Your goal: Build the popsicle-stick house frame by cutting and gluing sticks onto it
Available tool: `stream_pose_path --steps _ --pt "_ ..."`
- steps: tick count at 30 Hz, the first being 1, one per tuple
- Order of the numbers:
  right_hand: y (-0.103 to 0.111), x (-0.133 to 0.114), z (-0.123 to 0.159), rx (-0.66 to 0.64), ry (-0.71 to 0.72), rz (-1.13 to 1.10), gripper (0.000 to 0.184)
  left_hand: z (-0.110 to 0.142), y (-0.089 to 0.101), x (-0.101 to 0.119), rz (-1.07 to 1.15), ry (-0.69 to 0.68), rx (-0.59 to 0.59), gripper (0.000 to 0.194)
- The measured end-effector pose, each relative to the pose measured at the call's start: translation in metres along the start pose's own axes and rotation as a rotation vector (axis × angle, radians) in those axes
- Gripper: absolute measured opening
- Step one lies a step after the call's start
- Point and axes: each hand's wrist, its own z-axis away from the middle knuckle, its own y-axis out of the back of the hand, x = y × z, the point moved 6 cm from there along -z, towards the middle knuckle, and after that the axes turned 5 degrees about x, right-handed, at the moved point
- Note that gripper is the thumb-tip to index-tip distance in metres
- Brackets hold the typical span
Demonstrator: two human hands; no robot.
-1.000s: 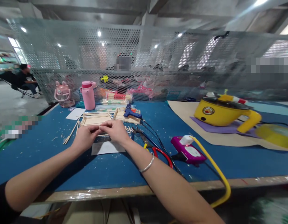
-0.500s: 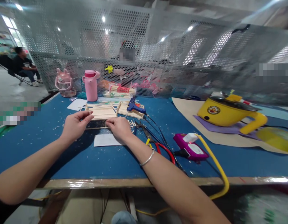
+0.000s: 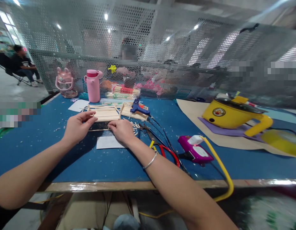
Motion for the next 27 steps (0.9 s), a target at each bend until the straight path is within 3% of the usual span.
stream_pose_path --steps 27 --pt "0.0006 -0.0025 0.0014 0.016 -0.012 0.047 0.02 -0.0002 -0.0008 -0.003 -0.015 0.012 -0.004 0.031"
